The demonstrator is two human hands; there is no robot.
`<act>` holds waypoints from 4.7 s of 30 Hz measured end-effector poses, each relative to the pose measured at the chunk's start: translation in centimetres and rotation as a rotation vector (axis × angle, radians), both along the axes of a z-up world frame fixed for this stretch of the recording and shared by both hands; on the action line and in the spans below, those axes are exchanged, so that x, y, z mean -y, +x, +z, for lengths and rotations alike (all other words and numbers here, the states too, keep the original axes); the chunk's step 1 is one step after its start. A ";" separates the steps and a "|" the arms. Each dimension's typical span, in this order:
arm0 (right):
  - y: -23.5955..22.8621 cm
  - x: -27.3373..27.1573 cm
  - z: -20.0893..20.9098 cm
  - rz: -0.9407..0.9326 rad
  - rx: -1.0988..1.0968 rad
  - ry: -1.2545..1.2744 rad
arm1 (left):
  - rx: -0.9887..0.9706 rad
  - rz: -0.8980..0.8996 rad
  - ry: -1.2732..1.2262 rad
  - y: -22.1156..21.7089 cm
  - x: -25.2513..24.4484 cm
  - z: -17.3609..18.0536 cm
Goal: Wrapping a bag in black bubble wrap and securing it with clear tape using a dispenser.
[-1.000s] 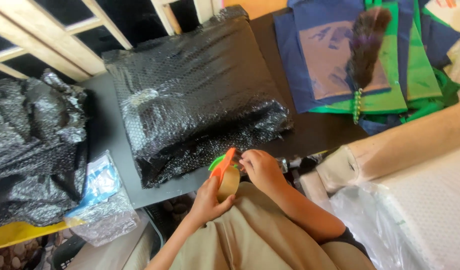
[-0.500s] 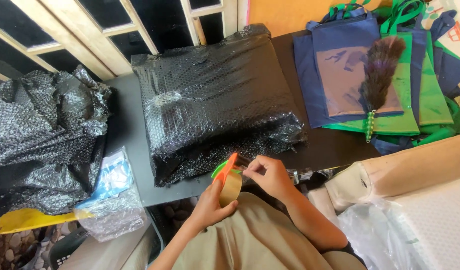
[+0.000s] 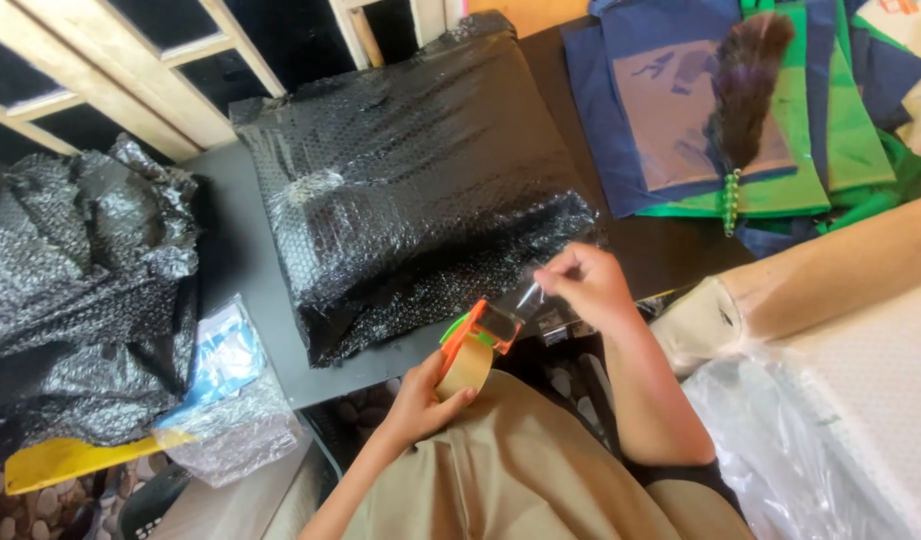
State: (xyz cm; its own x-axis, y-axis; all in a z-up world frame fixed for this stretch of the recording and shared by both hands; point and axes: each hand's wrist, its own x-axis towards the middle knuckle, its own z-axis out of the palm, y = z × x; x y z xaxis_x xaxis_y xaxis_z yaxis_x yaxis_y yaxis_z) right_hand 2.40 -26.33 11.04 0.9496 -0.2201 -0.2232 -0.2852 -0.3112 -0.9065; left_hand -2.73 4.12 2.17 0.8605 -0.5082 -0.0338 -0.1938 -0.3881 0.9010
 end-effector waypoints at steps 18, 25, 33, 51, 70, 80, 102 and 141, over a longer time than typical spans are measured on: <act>-2.7 -3.4 -21.6 0.131 -0.463 1.134 | 0.272 0.106 0.025 -2.5 2.1 -3.3; -3.6 -3.1 -21.2 -0.044 -0.480 1.026 | 0.473 0.178 0.054 -3.9 2.9 -4.7; -3.8 0.3 -21.7 -0.171 -0.348 0.324 | 0.743 0.317 0.022 -4.2 3.7 -5.1; 1.9 -1.6 -26.3 0.635 -0.159 -0.419 | 0.257 0.528 -0.164 -6.9 3.7 -6.9; -0.7 -4.7 -10.3 0.300 0.487 -0.106 | 0.155 0.549 -0.034 -8.6 0.3 -4.4; -2.6 -12.2 -9.5 0.441 0.756 -0.245 | 0.212 0.383 -0.106 -7.3 -0.8 2.9; -6.1 -16.3 -6.6 0.295 -0.020 -0.035 | -0.111 0.178 0.181 -4.1 -7.4 1.8; -1.8 -5.4 -23.2 0.128 -0.517 0.594 | 0.620 0.413 -0.215 -5.1 -0.2 -8.7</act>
